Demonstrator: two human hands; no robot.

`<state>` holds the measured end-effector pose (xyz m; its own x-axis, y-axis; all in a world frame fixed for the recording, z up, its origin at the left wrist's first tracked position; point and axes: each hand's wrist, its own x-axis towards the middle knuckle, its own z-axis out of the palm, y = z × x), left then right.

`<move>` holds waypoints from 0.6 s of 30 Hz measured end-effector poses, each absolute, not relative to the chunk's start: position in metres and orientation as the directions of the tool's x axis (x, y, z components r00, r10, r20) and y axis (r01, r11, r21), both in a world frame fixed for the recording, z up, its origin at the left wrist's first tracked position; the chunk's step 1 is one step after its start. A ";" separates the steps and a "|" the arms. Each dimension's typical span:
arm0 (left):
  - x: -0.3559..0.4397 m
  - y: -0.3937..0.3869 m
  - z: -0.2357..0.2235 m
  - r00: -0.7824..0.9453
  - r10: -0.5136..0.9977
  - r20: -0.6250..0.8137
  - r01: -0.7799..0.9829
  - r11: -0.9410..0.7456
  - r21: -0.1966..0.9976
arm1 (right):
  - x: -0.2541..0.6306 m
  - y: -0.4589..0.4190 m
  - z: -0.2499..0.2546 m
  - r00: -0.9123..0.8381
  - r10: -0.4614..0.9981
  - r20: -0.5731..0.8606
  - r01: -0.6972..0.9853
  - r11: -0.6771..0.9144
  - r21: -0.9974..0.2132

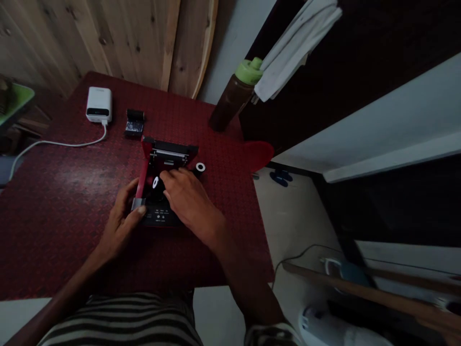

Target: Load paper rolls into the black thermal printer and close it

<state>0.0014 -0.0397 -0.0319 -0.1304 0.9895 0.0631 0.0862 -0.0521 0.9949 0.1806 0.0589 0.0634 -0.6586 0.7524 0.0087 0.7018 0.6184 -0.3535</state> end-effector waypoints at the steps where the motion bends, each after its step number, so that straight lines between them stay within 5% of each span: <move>1: 0.001 -0.040 -0.032 -0.129 0.990 0.062 0.082 -0.051 0.995 | 0.176 0.060 0.061 -0.657 0.754 -0.003 0.715 0.622 -0.320; 9: 0.002 -0.041 -0.031 -0.140 0.989 0.037 0.061 -0.028 0.998 | 0.160 0.071 0.048 -0.613 0.782 -0.111 0.785 0.588 -0.193; 18: 0.001 -0.042 -0.030 -0.144 0.989 0.023 0.057 -0.015 0.998 | 0.184 0.073 0.049 -0.701 0.713 0.009 0.635 0.630 -0.447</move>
